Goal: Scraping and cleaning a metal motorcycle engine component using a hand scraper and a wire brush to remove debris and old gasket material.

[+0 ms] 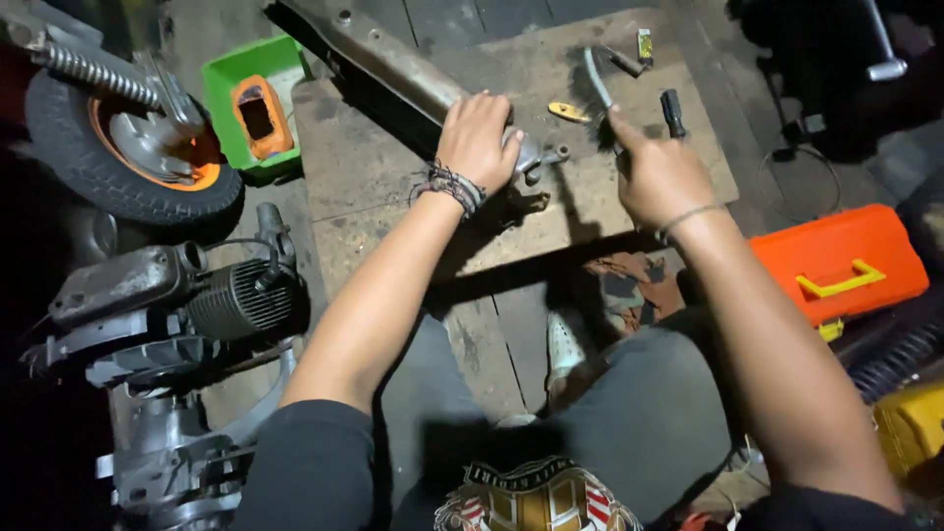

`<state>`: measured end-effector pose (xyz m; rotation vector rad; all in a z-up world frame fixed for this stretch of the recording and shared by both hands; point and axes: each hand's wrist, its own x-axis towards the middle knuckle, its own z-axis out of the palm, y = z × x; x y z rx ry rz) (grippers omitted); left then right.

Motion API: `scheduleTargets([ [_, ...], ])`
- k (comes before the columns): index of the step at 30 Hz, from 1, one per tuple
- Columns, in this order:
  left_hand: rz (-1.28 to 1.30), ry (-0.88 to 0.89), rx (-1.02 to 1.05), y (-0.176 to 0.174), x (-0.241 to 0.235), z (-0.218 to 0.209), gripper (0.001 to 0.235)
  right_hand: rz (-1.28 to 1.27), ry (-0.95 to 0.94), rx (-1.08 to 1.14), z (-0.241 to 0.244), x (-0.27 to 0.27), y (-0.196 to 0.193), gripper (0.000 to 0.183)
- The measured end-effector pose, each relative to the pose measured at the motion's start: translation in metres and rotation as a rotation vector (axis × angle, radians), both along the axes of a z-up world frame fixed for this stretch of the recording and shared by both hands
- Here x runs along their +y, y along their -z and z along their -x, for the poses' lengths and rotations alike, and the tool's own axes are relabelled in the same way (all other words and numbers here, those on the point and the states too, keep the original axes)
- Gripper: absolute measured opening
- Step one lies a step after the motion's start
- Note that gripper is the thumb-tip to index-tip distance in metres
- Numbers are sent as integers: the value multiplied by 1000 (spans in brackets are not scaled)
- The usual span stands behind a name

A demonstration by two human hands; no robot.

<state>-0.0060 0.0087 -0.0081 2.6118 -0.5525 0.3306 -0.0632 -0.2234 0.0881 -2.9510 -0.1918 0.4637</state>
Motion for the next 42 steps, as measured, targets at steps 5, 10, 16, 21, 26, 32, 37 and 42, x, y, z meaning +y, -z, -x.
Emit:
scheduleTargets([
  [5, -12, 9, 35, 0, -2, -1, 28, 51, -19, 80, -4, 12, 7, 83],
  [10, -7, 2, 32, -2, -5, -3, 25, 138, 20, 50, -7, -1, 1, 87],
  [16, -24, 11, 72, -6, -9, 5, 24, 53, 38, 187, 1, 19, -2, 84],
  [21, -29, 13, -38, -4, 0, -2, 24, -78, -41, -100, -3, 4, -6, 80],
  [26, -42, 21, -53, 37, 1, -21, 26, -27, -87, -120, -1, 4, 15, 52],
  [32, -98, 17, -81, 37, 4, -23, 28, -114, 63, -29, -9, -14, 5, 53],
  [37, -112, 53, -43, 19, -2, -13, 32, -115, 65, 24, -4, -26, 11, 52],
  [42, -144, 74, 3, 2, -19, -5, 36, -229, 161, 73, 20, -32, -17, 56],
])
